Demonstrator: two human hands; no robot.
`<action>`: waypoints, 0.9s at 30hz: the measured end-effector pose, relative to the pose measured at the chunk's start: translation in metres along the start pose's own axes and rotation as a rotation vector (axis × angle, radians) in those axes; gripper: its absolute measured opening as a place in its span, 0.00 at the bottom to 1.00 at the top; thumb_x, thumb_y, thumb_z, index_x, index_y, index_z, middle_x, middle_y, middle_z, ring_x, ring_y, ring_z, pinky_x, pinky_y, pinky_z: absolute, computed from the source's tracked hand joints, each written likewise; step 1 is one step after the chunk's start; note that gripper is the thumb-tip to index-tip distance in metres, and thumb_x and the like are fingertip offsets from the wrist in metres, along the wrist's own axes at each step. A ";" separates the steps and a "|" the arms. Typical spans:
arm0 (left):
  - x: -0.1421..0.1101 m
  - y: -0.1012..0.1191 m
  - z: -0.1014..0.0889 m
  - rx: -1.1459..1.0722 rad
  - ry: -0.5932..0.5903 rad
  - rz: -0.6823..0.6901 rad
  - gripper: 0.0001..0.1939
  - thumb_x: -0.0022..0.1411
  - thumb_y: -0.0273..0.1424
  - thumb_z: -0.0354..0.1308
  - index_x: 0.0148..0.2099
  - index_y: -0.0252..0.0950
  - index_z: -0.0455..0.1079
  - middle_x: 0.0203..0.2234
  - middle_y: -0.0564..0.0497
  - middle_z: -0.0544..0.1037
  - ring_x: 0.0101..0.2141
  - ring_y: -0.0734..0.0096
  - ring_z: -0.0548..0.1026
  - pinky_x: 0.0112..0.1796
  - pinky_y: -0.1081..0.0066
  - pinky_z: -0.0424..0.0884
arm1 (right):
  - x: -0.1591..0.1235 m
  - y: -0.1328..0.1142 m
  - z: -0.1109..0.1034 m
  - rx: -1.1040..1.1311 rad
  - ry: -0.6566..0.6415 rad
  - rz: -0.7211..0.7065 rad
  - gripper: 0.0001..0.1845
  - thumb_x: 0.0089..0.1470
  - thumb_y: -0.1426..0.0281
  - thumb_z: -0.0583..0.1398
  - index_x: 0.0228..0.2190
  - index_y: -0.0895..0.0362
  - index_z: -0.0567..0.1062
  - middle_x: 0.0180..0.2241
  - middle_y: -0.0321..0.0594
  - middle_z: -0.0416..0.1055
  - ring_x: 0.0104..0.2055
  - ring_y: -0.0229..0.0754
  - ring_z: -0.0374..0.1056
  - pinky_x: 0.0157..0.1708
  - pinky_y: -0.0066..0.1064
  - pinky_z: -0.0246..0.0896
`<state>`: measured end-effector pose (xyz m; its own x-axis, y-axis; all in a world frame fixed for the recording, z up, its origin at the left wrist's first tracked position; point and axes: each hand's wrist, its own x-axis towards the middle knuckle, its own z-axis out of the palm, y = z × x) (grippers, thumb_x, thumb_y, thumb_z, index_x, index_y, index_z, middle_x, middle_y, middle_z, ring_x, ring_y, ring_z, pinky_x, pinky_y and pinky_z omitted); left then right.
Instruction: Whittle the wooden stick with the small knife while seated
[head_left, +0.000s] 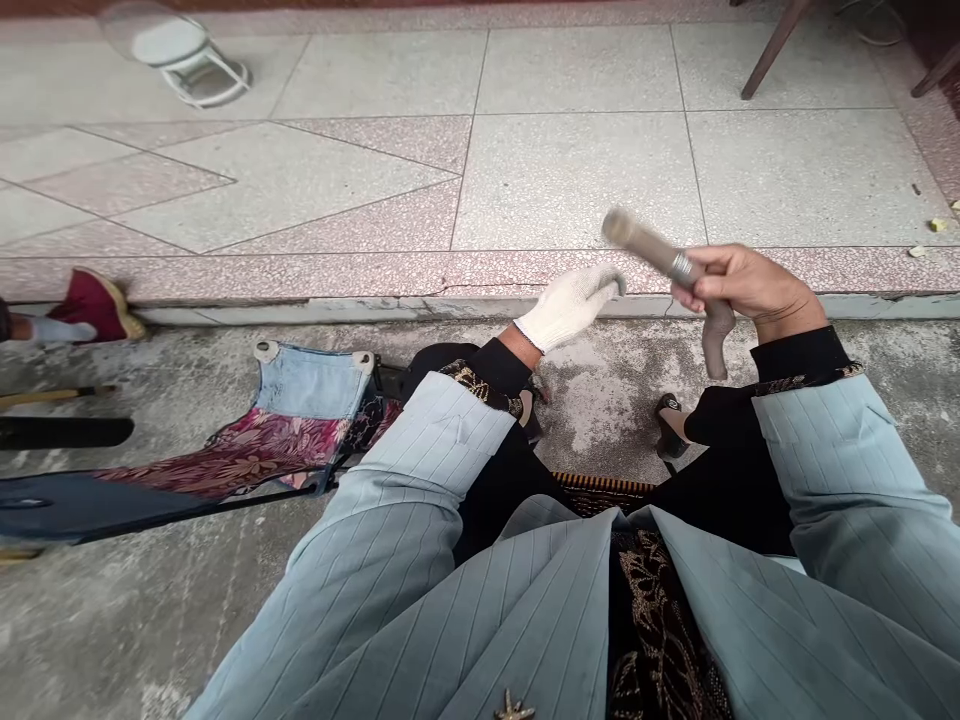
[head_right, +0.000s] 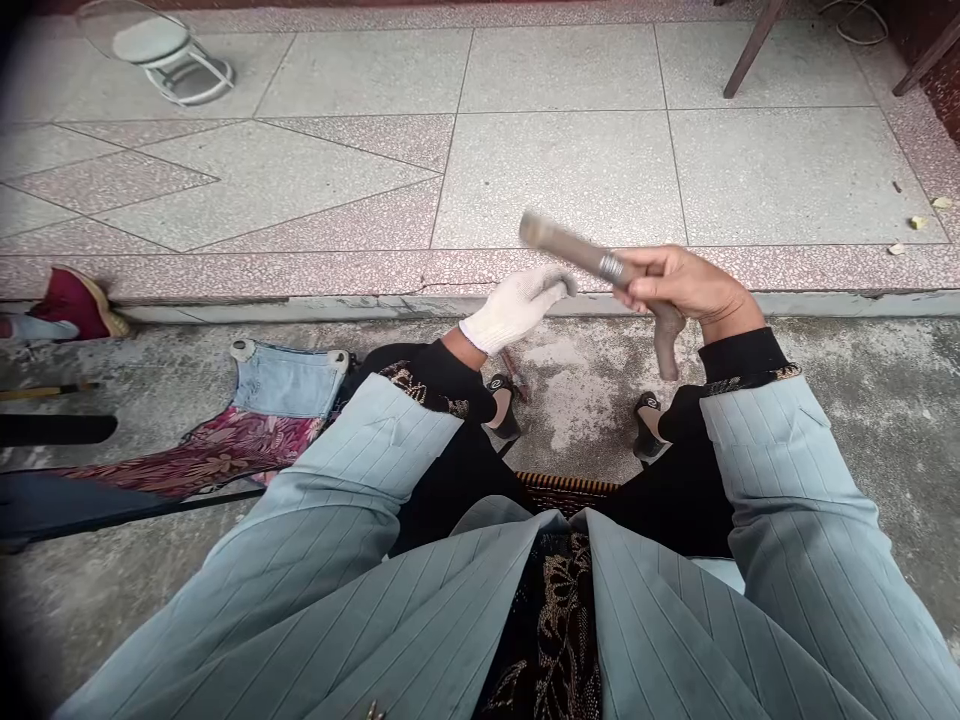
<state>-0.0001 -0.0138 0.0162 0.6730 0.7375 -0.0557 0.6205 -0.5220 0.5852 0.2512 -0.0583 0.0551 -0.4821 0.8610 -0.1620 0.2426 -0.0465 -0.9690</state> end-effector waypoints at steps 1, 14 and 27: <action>-0.001 -0.001 0.003 -0.031 -0.021 0.036 0.18 0.68 0.33 0.40 0.48 0.39 0.70 0.38 0.52 0.76 0.37 0.69 0.73 0.39 0.68 0.65 | 0.000 -0.001 -0.001 0.062 0.129 -0.029 0.25 0.48 0.54 0.67 0.44 0.56 0.74 0.28 0.35 0.68 0.26 0.35 0.62 0.29 0.30 0.62; -0.004 0.003 0.021 -0.315 -0.335 0.332 0.14 0.65 0.35 0.48 0.37 0.34 0.73 0.32 0.53 0.76 0.32 0.74 0.70 0.36 0.73 0.62 | 0.021 0.025 0.002 -0.693 0.419 0.352 0.18 0.51 0.62 0.63 0.42 0.58 0.78 0.33 0.44 0.74 0.32 0.43 0.66 0.31 0.33 0.58; 0.003 -0.011 -0.002 0.303 -0.011 0.148 0.17 0.68 0.29 0.43 0.44 0.33 0.74 0.31 0.52 0.77 0.30 0.74 0.72 0.33 0.76 0.66 | 0.017 0.022 0.022 -0.594 -0.290 0.276 0.18 0.41 0.59 0.70 0.38 0.44 0.82 0.34 0.33 0.78 0.33 0.44 0.70 0.32 0.33 0.62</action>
<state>-0.0057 -0.0045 0.0109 0.7680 0.6404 0.0026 0.6061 -0.7281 0.3202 0.2293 -0.0557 0.0267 -0.5214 0.6842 -0.5100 0.7655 0.1110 -0.6338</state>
